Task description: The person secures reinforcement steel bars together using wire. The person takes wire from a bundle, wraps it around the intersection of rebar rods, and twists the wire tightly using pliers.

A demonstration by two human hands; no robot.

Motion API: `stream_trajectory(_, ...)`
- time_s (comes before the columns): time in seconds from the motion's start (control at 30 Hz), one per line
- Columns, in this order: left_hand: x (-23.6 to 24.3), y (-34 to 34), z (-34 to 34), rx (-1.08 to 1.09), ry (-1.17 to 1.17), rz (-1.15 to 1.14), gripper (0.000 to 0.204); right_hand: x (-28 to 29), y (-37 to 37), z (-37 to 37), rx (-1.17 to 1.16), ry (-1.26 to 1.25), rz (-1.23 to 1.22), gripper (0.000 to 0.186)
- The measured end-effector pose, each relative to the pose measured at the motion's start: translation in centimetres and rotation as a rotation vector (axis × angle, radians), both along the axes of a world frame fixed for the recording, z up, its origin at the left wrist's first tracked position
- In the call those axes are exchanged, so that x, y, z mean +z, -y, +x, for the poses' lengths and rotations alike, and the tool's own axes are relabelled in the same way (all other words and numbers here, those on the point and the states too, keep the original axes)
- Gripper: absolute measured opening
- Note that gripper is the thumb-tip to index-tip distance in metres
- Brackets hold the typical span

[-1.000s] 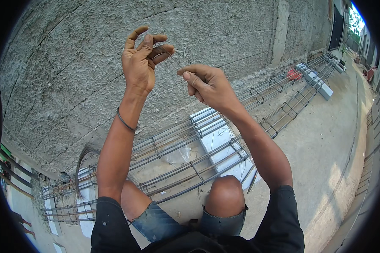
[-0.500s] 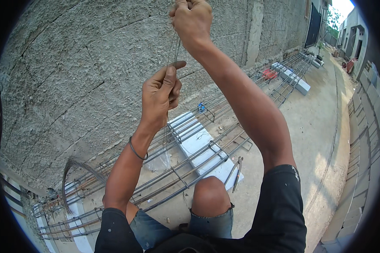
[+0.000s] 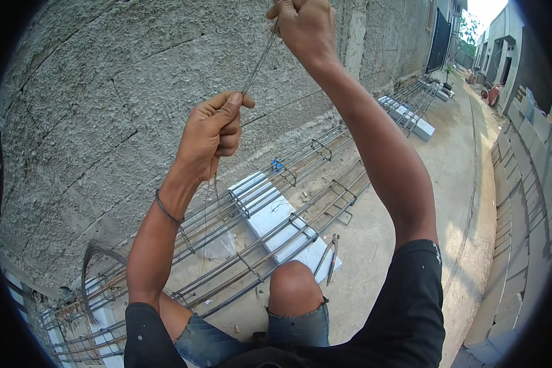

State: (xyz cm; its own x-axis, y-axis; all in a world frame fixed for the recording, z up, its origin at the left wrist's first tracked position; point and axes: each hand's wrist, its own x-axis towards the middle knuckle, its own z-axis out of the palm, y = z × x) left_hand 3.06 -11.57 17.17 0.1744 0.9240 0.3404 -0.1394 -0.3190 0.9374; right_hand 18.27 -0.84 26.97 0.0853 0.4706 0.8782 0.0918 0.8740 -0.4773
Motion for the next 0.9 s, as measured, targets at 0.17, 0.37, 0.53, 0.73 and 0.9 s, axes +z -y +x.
stream_trajectory(0.17, 4.0, -1.5, -1.5, -0.047, -0.169, 0.164, 0.030, 3.7, 3.5, 5.4, -0.793, 0.348, 0.891, 0.052)
stream_trajectory(0.37, 4.0, -0.9, -5.3, -0.100, -0.446, 0.114, 0.030, 1.9, 2.0, 10.8, -0.589, 1.211, 0.796, 0.043)
stream_trajectory(0.53, 2.6, 0.2, -7.9, -0.040, -0.531, 0.079, 0.034, -4.5, 2.9, 9.3, -0.373, 1.004, 0.758, 0.018)
stream_trajectory(0.73, 0.5, 2.1, -9.7, 0.094, -0.670, 0.088, 0.038, -6.7, 8.6, 10.0, 0.162, 1.144, 0.169, 0.022)
stream_trajectory(0.9, -3.8, 5.1, -11.3, 0.038, -0.682, -0.002, 0.042, -5.2, 10.4, 10.7, 0.278, 0.974, 0.215, 0.016)
